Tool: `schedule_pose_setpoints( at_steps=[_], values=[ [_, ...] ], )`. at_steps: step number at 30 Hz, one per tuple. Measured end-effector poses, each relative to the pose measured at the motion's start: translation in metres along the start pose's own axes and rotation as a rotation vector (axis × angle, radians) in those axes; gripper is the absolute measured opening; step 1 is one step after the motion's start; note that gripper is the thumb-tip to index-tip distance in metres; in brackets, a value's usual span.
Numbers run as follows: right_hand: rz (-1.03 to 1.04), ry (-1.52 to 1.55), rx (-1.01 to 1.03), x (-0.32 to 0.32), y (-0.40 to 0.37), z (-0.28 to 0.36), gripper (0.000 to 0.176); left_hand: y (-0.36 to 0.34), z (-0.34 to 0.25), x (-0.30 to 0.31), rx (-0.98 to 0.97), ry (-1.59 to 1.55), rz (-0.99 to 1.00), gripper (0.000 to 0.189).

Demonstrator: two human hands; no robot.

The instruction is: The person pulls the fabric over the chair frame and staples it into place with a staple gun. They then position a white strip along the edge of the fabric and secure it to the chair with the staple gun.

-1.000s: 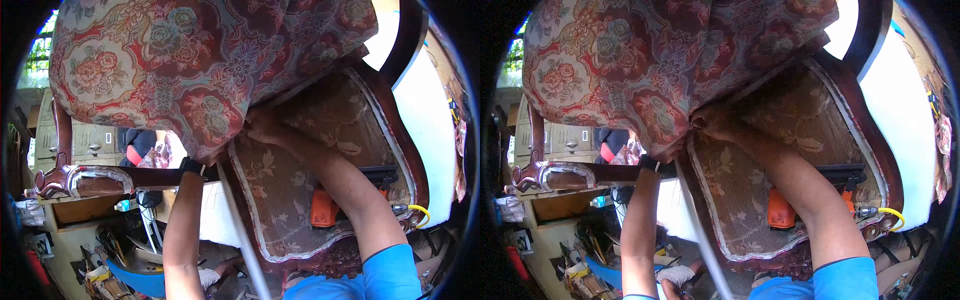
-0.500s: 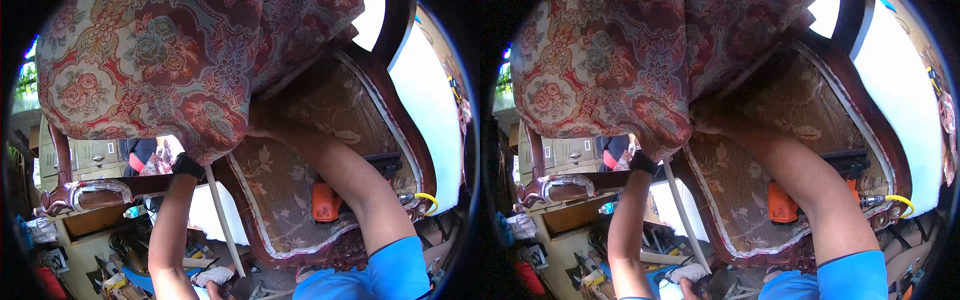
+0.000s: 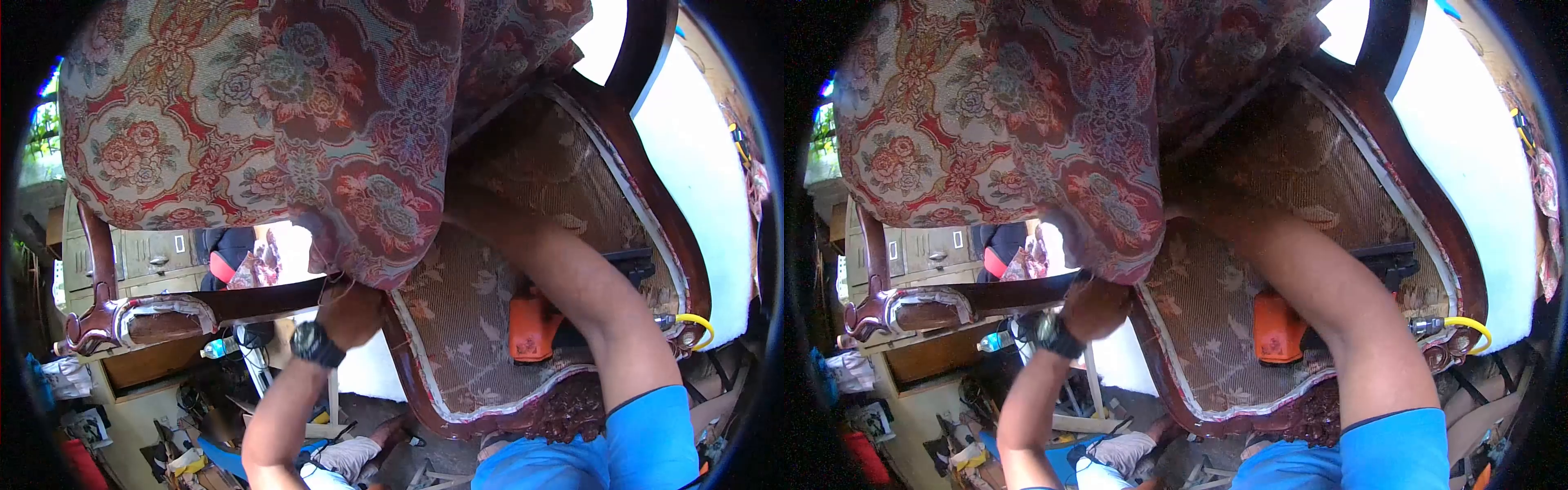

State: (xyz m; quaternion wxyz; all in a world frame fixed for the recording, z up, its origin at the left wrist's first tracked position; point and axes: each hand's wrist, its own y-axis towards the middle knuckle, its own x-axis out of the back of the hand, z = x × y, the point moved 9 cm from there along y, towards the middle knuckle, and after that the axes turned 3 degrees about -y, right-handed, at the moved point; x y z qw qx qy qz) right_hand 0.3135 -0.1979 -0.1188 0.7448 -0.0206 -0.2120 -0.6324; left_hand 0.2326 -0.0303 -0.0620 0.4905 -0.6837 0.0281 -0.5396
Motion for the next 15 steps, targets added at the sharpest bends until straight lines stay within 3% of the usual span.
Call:
schedule_pose_setpoints(
  at_steps=[2, 5, 8, 12, 15],
  values=[
    [0.068, -0.129, -0.028, 0.021, -0.011, 0.016, 0.033, -0.019, 0.005, 0.002, 0.161, -0.090, 0.008, 0.030],
    [0.134, -0.275, -0.014, 0.048, -0.012, 0.060, 0.033, -0.044, -0.015, 0.055, -0.037, -0.179, -0.616, 0.029],
    [0.184, -0.355, 0.135, 0.044, 0.017, 0.130, 0.033, -0.006, -0.019, 0.032, -0.197, -0.350, -0.913, 0.030],
    [0.316, -0.490, 0.256, 0.006, 0.069, 0.193, 0.033, 0.052, -0.017, 0.055, -0.199, -0.083, -1.047, 0.032],
    [0.381, -0.539, 0.252, -0.001, 0.077, 0.202, 0.033, 0.049, 0.019, 0.067, -0.214, -0.121, -1.158, 0.033]
  ],
)
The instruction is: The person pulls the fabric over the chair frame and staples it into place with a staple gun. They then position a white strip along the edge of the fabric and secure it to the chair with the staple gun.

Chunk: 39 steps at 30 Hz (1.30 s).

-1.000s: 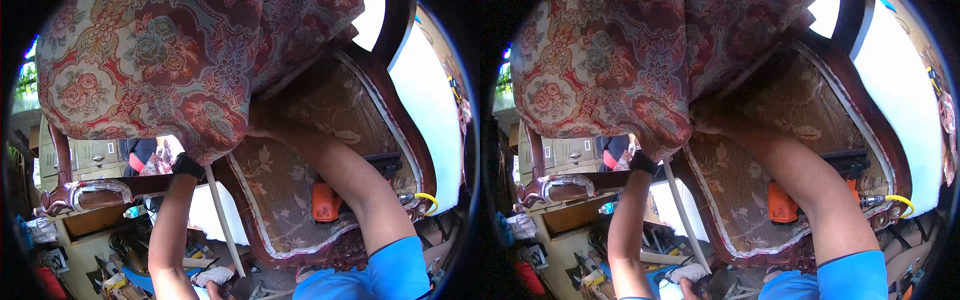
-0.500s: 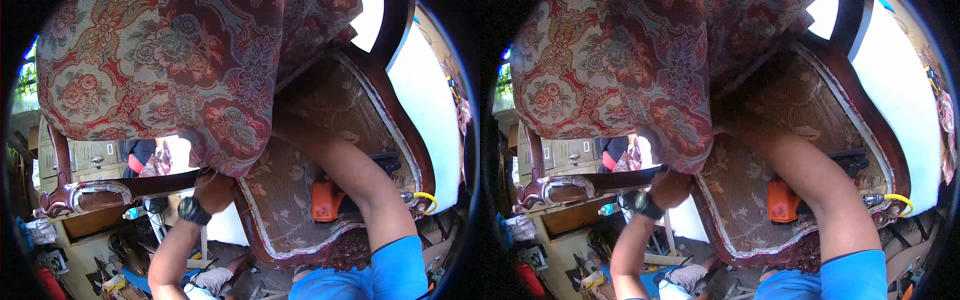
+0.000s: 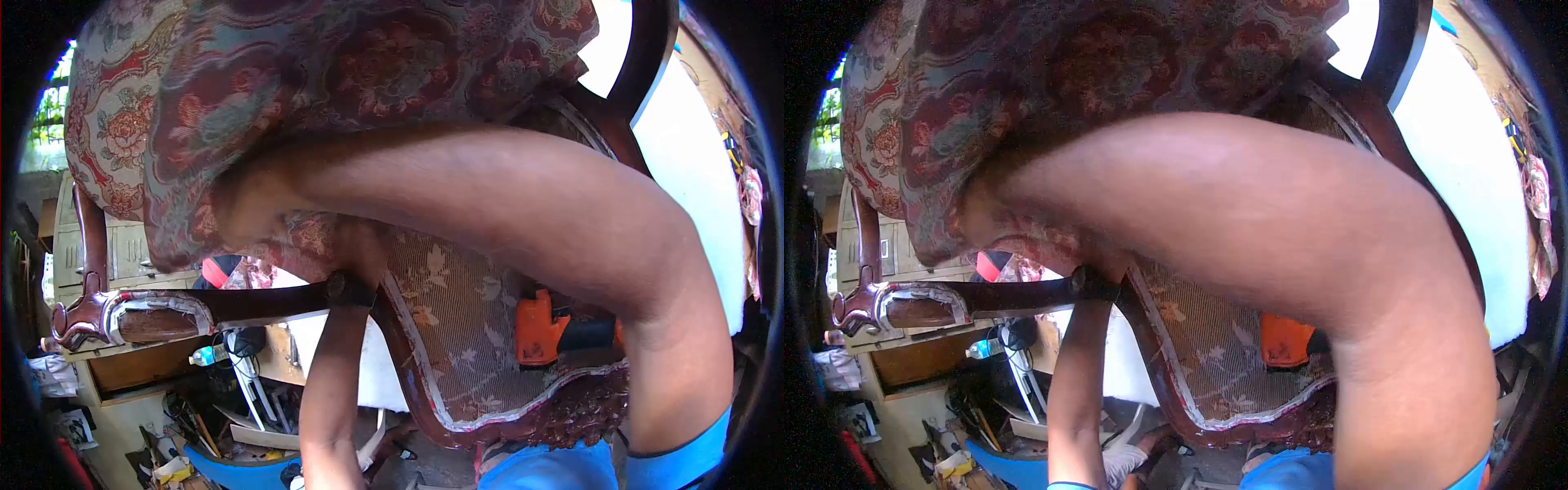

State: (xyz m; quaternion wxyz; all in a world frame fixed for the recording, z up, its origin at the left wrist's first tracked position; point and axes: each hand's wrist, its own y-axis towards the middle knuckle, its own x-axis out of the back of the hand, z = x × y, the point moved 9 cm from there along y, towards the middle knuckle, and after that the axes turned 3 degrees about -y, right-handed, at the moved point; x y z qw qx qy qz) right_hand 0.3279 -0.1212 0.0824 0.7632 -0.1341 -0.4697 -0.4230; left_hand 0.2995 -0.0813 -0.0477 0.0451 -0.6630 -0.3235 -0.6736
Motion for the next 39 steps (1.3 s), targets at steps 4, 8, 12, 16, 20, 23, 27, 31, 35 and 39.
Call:
schedule_pose_setpoints(
  at_steps=[4, 8, 12, 16, 20, 23, 27, 31, 35, 39],
  values=[
    [0.040, -0.002, -0.050, 0.008, -0.032, -0.018, 0.033, -0.003, 0.004, 0.004, 0.133, 0.066, 0.067, 0.030],
    [0.050, 0.020, -0.196, -0.010, -0.086, -0.062, 0.033, -0.014, 0.039, -0.016, 0.311, -0.428, 0.008, 0.028],
    [-0.162, -0.004, -0.227, -0.080, -0.122, -0.112, 0.036, 0.007, 0.010, -0.001, 0.237, 0.002, 0.295, 0.029],
    [-0.516, -0.177, -0.073, -0.098, -0.125, -0.107, 0.046, 0.012, 0.004, -0.002, 0.011, 0.032, 0.178, 0.032],
    [-0.455, -0.281, -0.105, -0.114, -0.120, -0.106, 0.055, 0.011, 0.002, 0.002, -0.019, -0.003, 0.205, 0.035],
    [-0.465, -0.340, -0.122, -0.121, -0.119, -0.105, 0.057, 0.004, 0.008, 0.000, -0.031, 0.000, 0.172, 0.039],
    [-0.523, -0.390, -0.090, -0.113, -0.124, -0.096, 0.055, 0.004, 0.003, -0.003, -0.055, 0.081, 0.203, 0.043],
    [-0.547, -0.356, -0.111, -0.115, -0.120, -0.095, 0.051, -0.003, 0.005, -0.007, 0.013, 0.225, 0.260, 0.045],
    [-0.465, -0.328, -0.214, -0.131, -0.118, -0.103, 0.050, -0.008, -0.005, -0.005, 0.016, 0.293, 0.273, 0.052],
    [-0.451, -0.448, -0.251, -0.127, -0.117, -0.097, 0.047, -0.017, -0.007, -0.012, 0.063, 0.339, 0.324, 0.055]
  ],
)
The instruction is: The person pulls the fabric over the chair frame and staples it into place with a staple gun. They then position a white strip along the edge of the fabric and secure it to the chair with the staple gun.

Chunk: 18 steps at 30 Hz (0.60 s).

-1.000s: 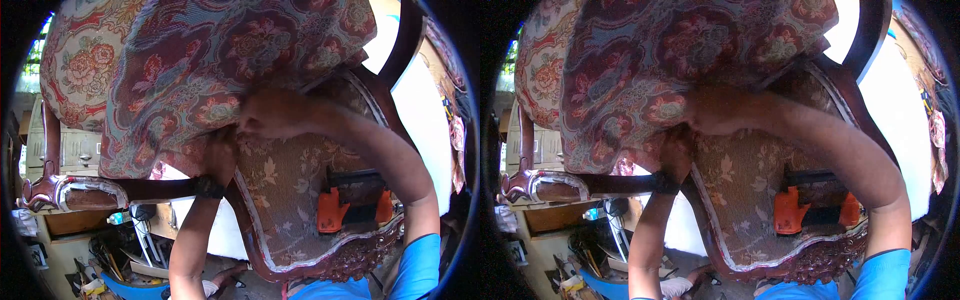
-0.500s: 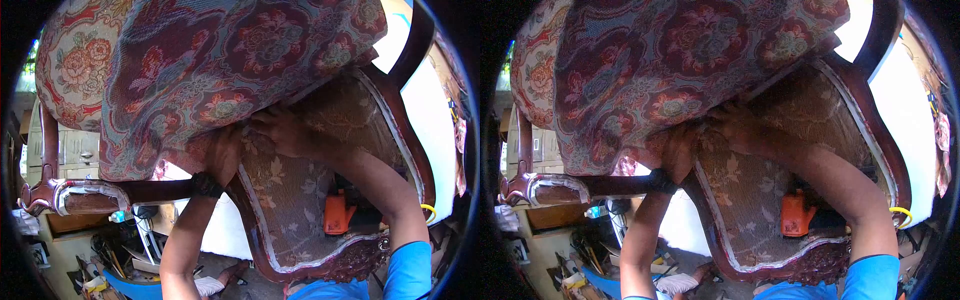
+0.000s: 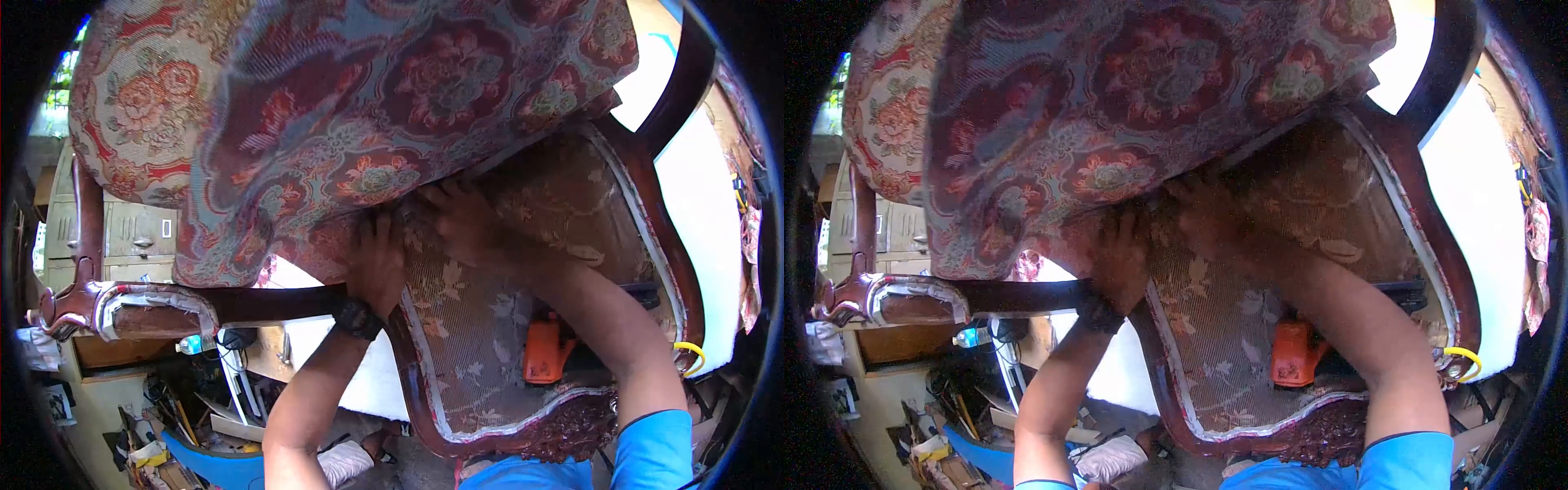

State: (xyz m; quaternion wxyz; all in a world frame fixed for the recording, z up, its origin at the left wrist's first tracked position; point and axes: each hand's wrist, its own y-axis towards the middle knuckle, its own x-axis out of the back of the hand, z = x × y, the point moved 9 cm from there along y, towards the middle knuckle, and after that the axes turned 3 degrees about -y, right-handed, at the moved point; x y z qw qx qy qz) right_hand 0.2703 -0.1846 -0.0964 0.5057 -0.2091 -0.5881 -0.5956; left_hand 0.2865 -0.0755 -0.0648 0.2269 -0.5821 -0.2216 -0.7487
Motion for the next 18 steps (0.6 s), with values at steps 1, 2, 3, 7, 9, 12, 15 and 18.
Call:
schedule_pose_setpoints(
  at_steps=[1, 2, 3, 7, 9, 12, 15, 18],
  values=[
    [0.009, -0.046, 0.009, 0.003, 0.001, 0.000, 0.046, 0.000, 0.001, -0.001, 0.033, -0.030, 0.026, 0.055],
    [0.028, -0.084, 0.025, 0.001, 0.001, 0.000, 0.045, 0.000, 0.001, 0.000, 0.070, -0.063, 0.049, 0.056],
    [0.042, -0.055, 0.022, 0.004, -0.003, 0.000, 0.044, 0.000, 0.000, 0.002, 0.109, -0.098, 0.071, 0.057],
    [0.144, 0.181, -0.119, 0.046, -0.034, 0.002, 0.038, -0.003, -0.006, 0.014, 0.129, 0.035, -0.056, 0.061],
    [0.301, 0.226, -0.191, 0.118, -0.077, 0.009, 0.035, -0.007, -0.006, 0.027, 0.149, 0.012, -0.173, 0.061],
    [0.384, 0.227, -0.299, 0.210, -0.160, 0.035, 0.041, -0.017, -0.005, 0.013, 0.102, 0.064, -0.288, 0.060],
    [0.500, -0.012, -0.299, 0.224, -0.219, 0.059, 0.054, -0.009, 0.006, -0.008, 0.263, -0.143, 0.043, 0.058],
    [0.506, -0.212, -0.263, 0.204, -0.229, 0.061, 0.053, -0.015, 0.003, 0.003, 0.191, -0.095, -0.199, 0.054]
  ],
)
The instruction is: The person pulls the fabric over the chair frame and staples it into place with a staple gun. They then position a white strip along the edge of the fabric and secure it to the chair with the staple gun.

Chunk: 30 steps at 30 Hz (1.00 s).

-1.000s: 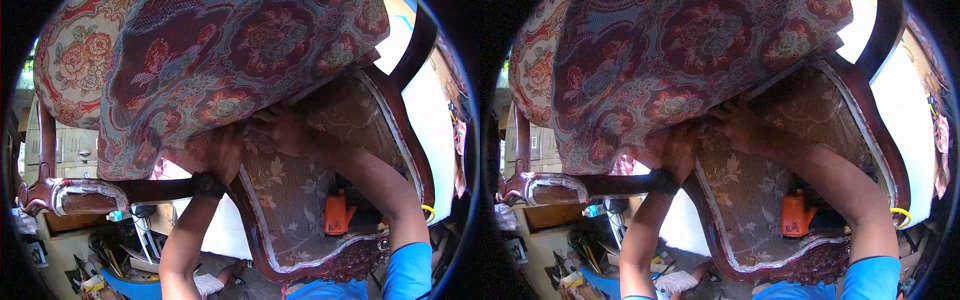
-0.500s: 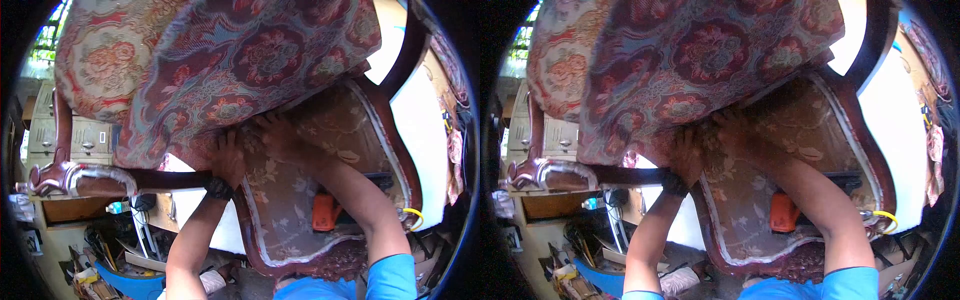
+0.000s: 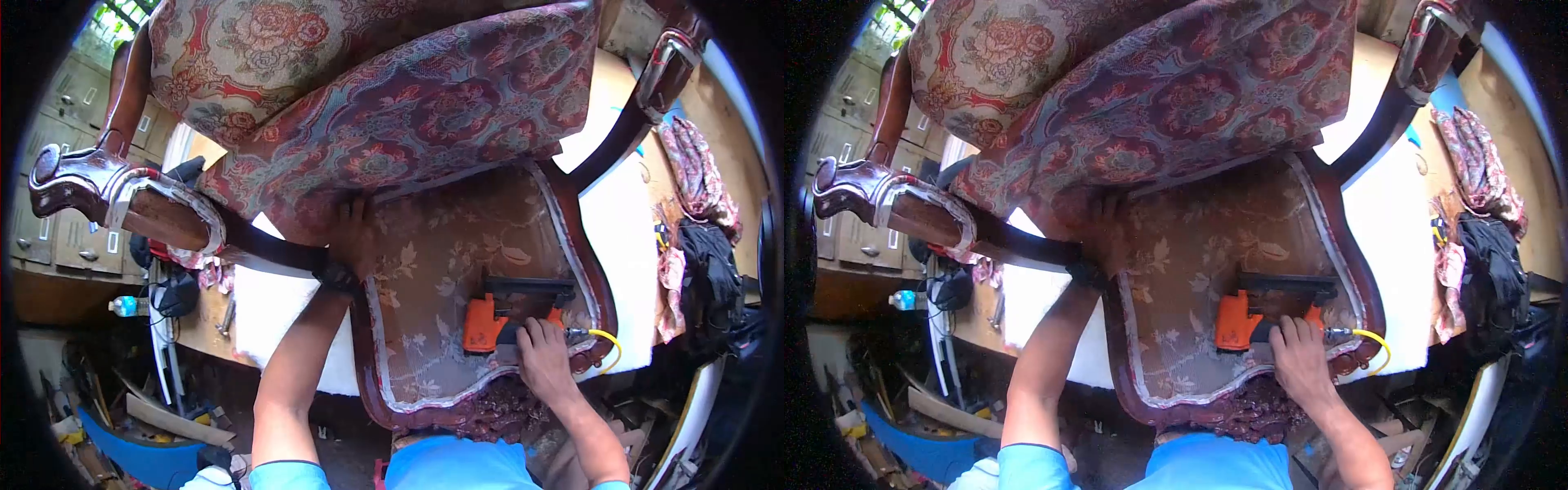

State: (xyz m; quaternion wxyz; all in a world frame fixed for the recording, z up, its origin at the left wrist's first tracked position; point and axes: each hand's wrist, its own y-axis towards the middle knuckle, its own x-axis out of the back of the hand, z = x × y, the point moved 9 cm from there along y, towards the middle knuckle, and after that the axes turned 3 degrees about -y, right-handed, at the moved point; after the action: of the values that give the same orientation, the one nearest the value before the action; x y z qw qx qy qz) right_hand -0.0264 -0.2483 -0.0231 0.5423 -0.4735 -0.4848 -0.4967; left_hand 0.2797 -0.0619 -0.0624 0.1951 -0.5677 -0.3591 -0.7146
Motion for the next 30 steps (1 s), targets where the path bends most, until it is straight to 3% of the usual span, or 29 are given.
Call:
schedule_pose_setpoints(
  at_steps=[1, 5, 8, 12, 13, 16, 22, 25, 28, 30],
  values=[
    [-0.012, -0.062, -0.016, -0.006, 0.005, -0.004, 0.052, 0.002, 0.000, 0.003, -0.001, -0.045, -0.018, 0.054],
    [0.272, -0.118, 0.023, -0.041, 0.020, -0.014, 0.067, -0.001, 0.002, 0.014, 0.009, -0.118, -0.080, 0.053],
    [0.346, 0.057, 0.017, -0.013, 0.039, -0.010, 0.066, -0.003, 0.010, -0.002, 0.031, -0.147, -0.105, 0.054],
    [0.396, 0.331, -0.305, 0.014, 0.074, -0.032, 0.071, -0.005, 0.012, -0.006, 0.051, -0.137, -0.102, 0.055],
    [0.313, 0.611, -0.387, 0.025, 0.090, -0.036, 0.058, -0.005, 0.011, -0.003, 0.054, -0.138, -0.114, 0.055],
    [0.274, 0.985, -0.389, 0.032, 0.149, -0.016, 0.046, -0.005, 0.013, 0.000, 0.081, -0.140, -0.164, 0.054],
    [0.413, 0.765, -0.178, 0.003, 0.244, -0.009, 0.024, -0.006, 0.016, -0.001, 0.110, -0.234, -0.243, 0.052],
    [0.376, 0.918, -0.269, -0.016, 0.269, -0.011, 0.018, -0.009, 0.018, -0.003, 0.072, -0.261, -0.280, 0.051],
    [0.436, 0.693, -0.185, -0.017, 0.278, -0.004, 0.017, -0.010, 0.019, 0.003, 0.080, -0.292, -0.279, 0.045],
    [0.440, 0.692, -0.179, -0.016, 0.278, 0.004, 0.027, -0.012, 0.019, 0.005, 0.084, -0.334, -0.264, 0.041]
  ],
)
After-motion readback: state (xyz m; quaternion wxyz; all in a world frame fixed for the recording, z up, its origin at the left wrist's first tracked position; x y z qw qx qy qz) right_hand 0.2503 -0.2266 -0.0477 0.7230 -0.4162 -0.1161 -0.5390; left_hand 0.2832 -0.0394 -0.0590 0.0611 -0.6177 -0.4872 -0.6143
